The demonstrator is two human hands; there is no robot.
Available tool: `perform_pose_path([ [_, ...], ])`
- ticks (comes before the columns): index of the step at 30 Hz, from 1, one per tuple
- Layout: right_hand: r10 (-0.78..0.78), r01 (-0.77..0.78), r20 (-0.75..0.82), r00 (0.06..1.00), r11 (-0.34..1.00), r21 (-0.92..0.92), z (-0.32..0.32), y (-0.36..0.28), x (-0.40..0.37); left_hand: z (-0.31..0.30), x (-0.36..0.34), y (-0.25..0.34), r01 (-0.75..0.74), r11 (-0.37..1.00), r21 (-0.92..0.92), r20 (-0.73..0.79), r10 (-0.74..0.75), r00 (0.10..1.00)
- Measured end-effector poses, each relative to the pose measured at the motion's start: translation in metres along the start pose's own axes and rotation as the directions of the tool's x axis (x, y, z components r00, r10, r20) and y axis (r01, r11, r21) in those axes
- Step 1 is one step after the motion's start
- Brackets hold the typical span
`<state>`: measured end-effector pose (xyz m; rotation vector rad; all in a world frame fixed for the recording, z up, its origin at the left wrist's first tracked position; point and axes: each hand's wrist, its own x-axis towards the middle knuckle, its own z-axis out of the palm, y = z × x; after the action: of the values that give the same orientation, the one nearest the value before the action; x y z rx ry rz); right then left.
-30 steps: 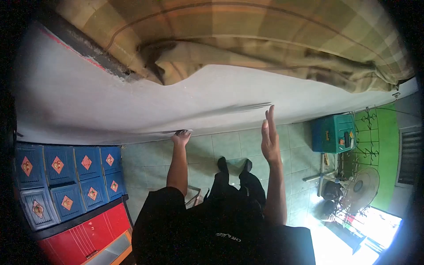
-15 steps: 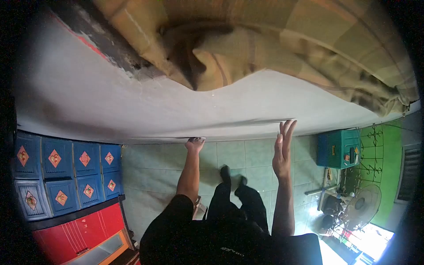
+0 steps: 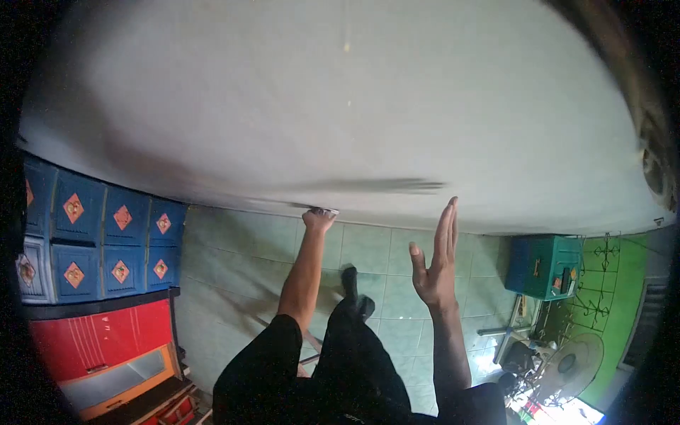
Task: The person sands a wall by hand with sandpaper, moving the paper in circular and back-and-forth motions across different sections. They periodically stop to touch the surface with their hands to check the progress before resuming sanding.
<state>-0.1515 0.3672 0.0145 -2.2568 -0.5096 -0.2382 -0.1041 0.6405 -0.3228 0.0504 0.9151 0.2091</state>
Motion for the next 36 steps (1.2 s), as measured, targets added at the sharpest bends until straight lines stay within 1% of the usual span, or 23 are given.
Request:
perform_pose_path([
  [1, -0.107, 0.105, -0.015, 0.994, 0.991, -0.084, 0.001, 0.009, 0.002, 0.015, -0.011, -0.003, 0.021, 0.999, -0.046, 0.029, -0.019, 0.999],
  [2, -0.102, 0.101, -0.002, 0.995, 0.992, -0.078, 0.001, 0.012, 0.005, 0.015, -0.021, -0.002, 0.037, 0.996, -0.082, 0.048, -0.033, 0.998],
  [3, -0.151, 0.142, -0.02, 0.988, 0.958, -0.249, 0.0, 0.011, 0.012, 0.001, -0.024, -0.007, 0.038, 0.997, -0.069, 0.196, -0.024, 0.98],
  [4, -0.202, 0.172, -0.031, 0.979, 0.894, -0.413, 0.001, 0.009, 0.021, 0.025, -0.085, -0.016, -0.051, 0.997, 0.063, 0.301, 0.03, 0.953],
  [5, -0.19, 0.165, -0.023, 0.981, 0.9, -0.404, 0.004, 0.006, 0.029, 0.044, -0.125, -0.024, -0.07, 0.995, 0.073, 0.273, 0.048, 0.961],
  [6, -0.256, 0.195, -0.064, 0.965, 0.856, -0.478, 0.009, 0.001, 0.04, 0.052, -0.145, -0.027, -0.09, 0.993, 0.079, 0.245, 0.068, 0.967],
  [10, -0.42, 0.227, -0.193, 0.887, 0.76, -0.609, 0.027, -0.005, 0.078, 0.048, -0.096, -0.023, -0.069, 0.998, 0.016, 0.2, 0.064, 0.978],
  [11, -0.463, 0.262, -0.139, 0.876, 0.696, -0.669, 0.028, -0.003, 0.086, 0.021, -0.053, -0.019, 0.004, 1.0, 0.023, 0.166, -0.007, 0.986],
  [12, -0.467, 0.265, -0.136, 0.874, 0.692, -0.671, 0.03, 0.0, 0.089, -0.006, -0.01, -0.012, 0.073, 0.997, 0.026, 0.132, -0.075, 0.988],
  [13, -0.475, 0.254, -0.143, 0.868, 0.674, -0.693, 0.033, 0.004, 0.091, -0.034, 0.027, -0.007, 0.142, 0.99, 0.015, 0.198, -0.142, 0.97],
  [14, -0.483, 0.239, -0.153, 0.862, 0.653, -0.718, 0.036, 0.01, 0.094, -0.024, 0.02, -0.009, 0.147, 0.989, 0.012, 0.211, -0.146, 0.967],
  [16, -0.514, 0.28, -0.19, 0.836, 0.699, -0.658, 0.038, 0.023, 0.096, 0.001, -0.015, -0.015, 0.038, 0.998, 0.048, 0.108, -0.043, 0.993],
  [17, -0.502, 0.257, -0.204, 0.84, 0.7, -0.666, 0.039, 0.022, 0.095, -0.005, -0.022, -0.016, 0.062, 0.996, 0.063, 0.262, -0.076, 0.962],
  [18, -0.493, 0.236, -0.22, 0.842, 0.702, -0.672, 0.041, 0.02, 0.095, 0.003, -0.046, -0.018, 0.061, 0.996, 0.066, 0.258, -0.076, 0.963],
  [20, -0.43, 0.199, -0.248, 0.868, 0.759, -0.62, 0.05, 0.009, 0.084, 0.033, -0.109, -0.023, -0.056, 0.995, 0.078, 0.268, 0.033, 0.963],
  [22, -0.384, 0.177, -0.311, 0.869, 0.829, -0.53, 0.07, 0.006, 0.069, 0.031, -0.096, -0.022, -0.065, 0.997, 0.05, 0.281, 0.048, 0.958],
  [24, -0.309, 0.11, -0.298, 0.903, 0.837, -0.536, 0.095, 0.03, 0.05, 0.023, -0.068, -0.024, -0.09, 0.994, 0.067, 0.124, 0.081, 0.989],
  [25, -0.303, 0.103, -0.3, 0.904, 0.838, -0.536, 0.104, 0.043, 0.046, 0.01, -0.047, -0.022, -0.088, 0.993, 0.074, 0.122, 0.078, 0.989],
  [27, -0.265, 0.063, -0.362, 0.894, 0.874, -0.482, 0.116, 0.069, 0.045, -0.03, 0.009, -0.01, 0.028, 0.999, 0.029, 0.159, -0.032, 0.987],
  [31, -0.391, 0.102, -0.327, 0.861, 0.761, -0.641, 0.119, 0.084, 0.054, -0.034, 0.025, -0.012, -0.006, 1.0, 0.027, 0.124, 0.003, 0.992],
  [32, -0.385, 0.101, -0.324, 0.864, 0.763, -0.638, 0.118, 0.085, 0.053, -0.021, -0.007, -0.015, -0.007, 1.0, 0.029, 0.117, 0.004, 0.993],
  [34, -0.401, 0.12, -0.306, 0.863, 0.752, -0.648, 0.118, 0.086, 0.054, 0.015, -0.083, -0.022, -0.087, 0.994, 0.067, 0.296, 0.064, 0.953],
  [36, -0.386, 0.113, -0.304, 0.871, 0.76, -0.64, 0.119, 0.085, 0.052, 0.023, -0.1, -0.026, -0.099, 0.992, 0.083, 0.3, 0.07, 0.952],
])
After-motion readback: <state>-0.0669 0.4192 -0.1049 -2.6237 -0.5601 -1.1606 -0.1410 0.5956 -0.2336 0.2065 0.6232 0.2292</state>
